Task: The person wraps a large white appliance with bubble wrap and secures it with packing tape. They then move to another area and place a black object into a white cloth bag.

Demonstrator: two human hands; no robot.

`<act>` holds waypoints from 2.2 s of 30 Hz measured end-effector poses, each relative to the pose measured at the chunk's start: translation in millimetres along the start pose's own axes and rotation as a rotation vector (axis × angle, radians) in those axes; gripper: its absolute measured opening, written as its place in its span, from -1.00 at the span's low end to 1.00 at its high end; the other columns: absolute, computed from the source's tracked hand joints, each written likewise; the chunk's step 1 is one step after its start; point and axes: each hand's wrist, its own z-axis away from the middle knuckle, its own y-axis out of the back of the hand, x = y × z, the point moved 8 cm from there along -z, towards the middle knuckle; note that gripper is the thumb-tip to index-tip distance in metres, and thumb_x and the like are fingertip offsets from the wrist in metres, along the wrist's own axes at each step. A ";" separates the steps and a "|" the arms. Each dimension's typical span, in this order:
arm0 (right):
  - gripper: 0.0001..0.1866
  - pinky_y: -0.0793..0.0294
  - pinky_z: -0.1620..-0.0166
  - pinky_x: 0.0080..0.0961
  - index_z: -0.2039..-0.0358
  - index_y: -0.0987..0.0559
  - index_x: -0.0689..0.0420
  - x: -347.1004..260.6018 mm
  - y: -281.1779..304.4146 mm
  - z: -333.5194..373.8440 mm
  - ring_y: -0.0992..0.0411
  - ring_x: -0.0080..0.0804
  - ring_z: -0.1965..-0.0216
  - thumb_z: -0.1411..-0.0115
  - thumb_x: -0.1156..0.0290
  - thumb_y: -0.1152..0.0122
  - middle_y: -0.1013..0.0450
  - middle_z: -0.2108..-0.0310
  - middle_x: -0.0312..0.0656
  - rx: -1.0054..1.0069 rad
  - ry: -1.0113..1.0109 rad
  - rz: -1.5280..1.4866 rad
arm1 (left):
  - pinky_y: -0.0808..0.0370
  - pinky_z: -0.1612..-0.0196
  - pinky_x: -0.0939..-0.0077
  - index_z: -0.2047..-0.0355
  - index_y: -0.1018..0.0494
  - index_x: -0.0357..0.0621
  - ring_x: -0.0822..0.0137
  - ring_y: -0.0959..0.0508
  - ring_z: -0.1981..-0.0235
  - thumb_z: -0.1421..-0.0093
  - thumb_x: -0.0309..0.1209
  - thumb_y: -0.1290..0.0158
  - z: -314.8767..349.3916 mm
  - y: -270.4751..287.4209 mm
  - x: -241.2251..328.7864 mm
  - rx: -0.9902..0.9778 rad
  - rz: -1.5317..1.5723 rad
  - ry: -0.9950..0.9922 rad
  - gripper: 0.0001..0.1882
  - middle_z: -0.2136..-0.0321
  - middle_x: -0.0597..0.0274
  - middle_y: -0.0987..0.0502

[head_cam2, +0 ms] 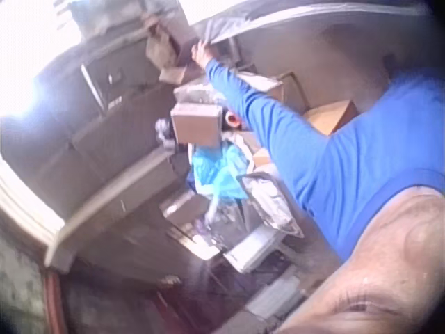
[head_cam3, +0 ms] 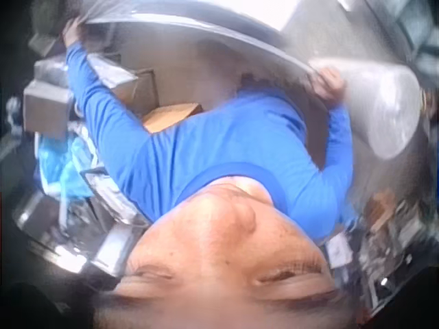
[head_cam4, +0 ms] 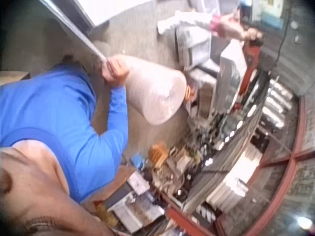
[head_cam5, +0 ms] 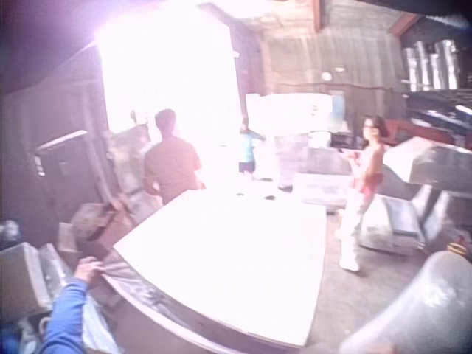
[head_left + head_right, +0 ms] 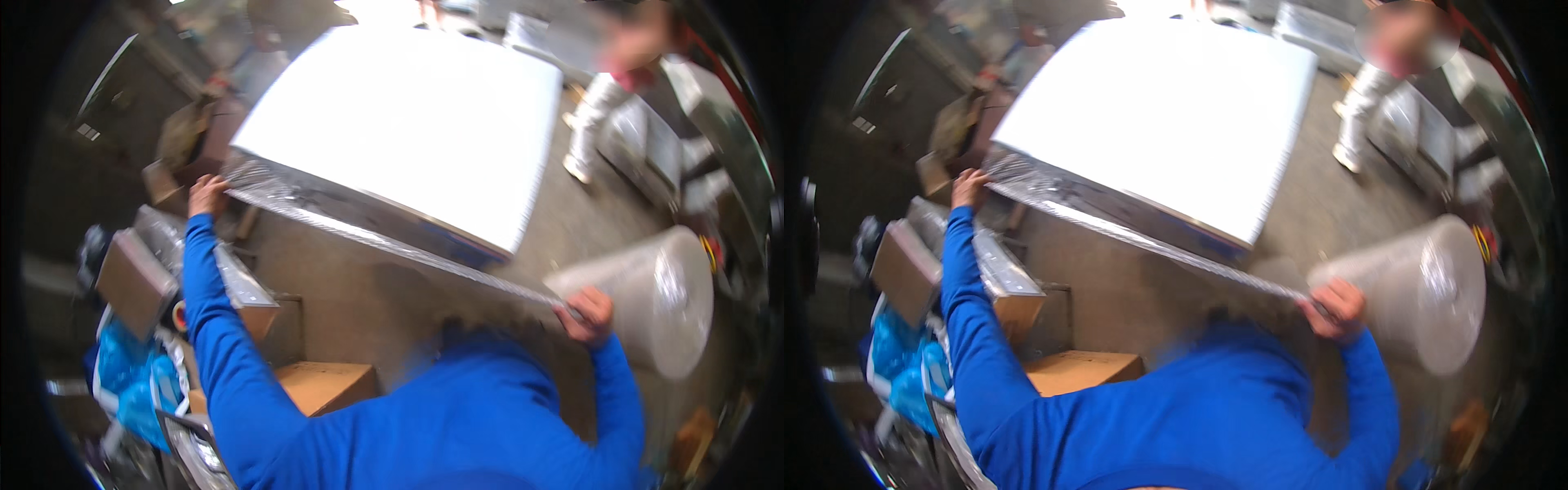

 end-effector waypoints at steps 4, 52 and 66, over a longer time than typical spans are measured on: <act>-0.73 -0.28 0.55 -0.28 0.59 -0.50 0.12 -20.6 -24.3 9.9 -0.31 -0.21 0.63 0.10 0.40 -0.51 -0.31 0.65 -0.20 0.008 -0.046 -0.020 | -0.27 -0.18 0.25 0.20 -0.65 0.26 0.25 -0.35 -0.15 -0.14 -0.20 -0.21 -19.3 -4.6 -12.0 -0.192 -0.078 0.091 -0.80 0.08 0.51 -0.54; -0.66 -0.49 0.41 -0.28 0.55 -0.48 0.08 38.5 15.6 18.7 -0.48 -0.21 0.45 -0.13 0.10 -0.32 -0.40 0.53 -0.22 0.134 0.266 -0.050 | -0.50 0.12 0.11 0.26 -0.63 -0.07 0.00 -0.61 0.27 -0.24 -0.06 -0.12 61.6 291.8 630.5 0.048 0.812 -0.666 -0.66 0.34 0.08 -0.64; -0.81 -0.47 0.34 -0.25 0.46 -0.57 0.13 300.0 307.1 310.5 -0.49 -0.14 0.46 -0.10 0.32 -0.38 -0.47 0.50 -0.17 0.582 -0.591 0.331 | -0.63 0.31 0.17 0.22 -0.70 0.18 0.05 -0.69 0.39 -0.13 -0.20 -0.13 24.6 270.9 675.4 -0.267 0.201 -0.340 -0.76 0.44 0.07 -0.67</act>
